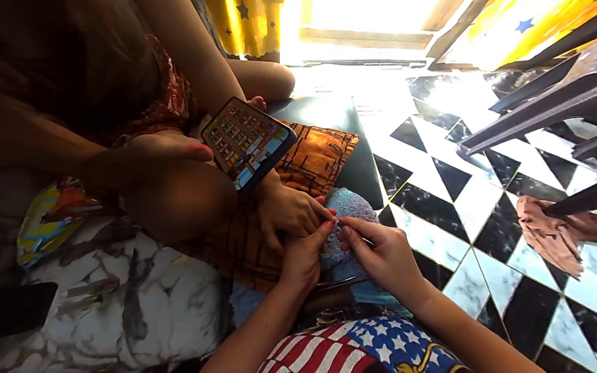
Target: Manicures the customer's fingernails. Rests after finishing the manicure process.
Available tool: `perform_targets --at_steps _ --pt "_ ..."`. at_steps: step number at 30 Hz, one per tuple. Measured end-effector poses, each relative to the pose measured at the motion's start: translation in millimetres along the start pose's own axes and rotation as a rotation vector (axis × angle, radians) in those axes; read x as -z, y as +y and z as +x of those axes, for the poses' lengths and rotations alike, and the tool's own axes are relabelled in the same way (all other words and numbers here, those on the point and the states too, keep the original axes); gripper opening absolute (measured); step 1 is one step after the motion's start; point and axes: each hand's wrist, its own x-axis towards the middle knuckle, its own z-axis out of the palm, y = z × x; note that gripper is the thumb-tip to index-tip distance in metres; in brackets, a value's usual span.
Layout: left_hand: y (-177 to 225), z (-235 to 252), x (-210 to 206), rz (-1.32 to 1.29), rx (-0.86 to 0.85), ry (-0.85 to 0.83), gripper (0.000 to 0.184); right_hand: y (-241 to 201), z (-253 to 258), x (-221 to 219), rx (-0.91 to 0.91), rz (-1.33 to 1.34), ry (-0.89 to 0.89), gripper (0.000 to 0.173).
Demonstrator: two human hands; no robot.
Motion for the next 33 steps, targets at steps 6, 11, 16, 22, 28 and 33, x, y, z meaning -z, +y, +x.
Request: perform_targets --at_steps 6,11,16,22,28,33 --pt "0.1 -0.1 -0.2 -0.01 0.002 0.009 0.023 -0.2 0.6 -0.7 -0.007 -0.005 0.0 0.029" --pt "0.4 -0.4 0.0 -0.018 -0.01 0.004 0.018 -0.6 0.3 -1.1 0.004 0.004 0.009 0.028" --pt "2.2 -1.5 -1.3 -0.006 0.007 0.014 0.018 -2.2 0.5 0.3 0.002 0.011 0.013 0.028" --pt "1.4 -1.1 -0.7 -0.018 0.005 0.016 0.019 0.7 1.2 -0.2 0.017 -0.006 0.004 0.029" --pt "1.8 -0.8 -1.3 -0.014 0.006 0.018 0.02 2.3 1.7 0.5 0.022 -0.021 0.003 0.029" --pt "1.8 -0.9 -0.8 -0.017 0.004 0.012 0.018 2.9 1.8 -0.4 0.019 -0.016 0.009 0.029"
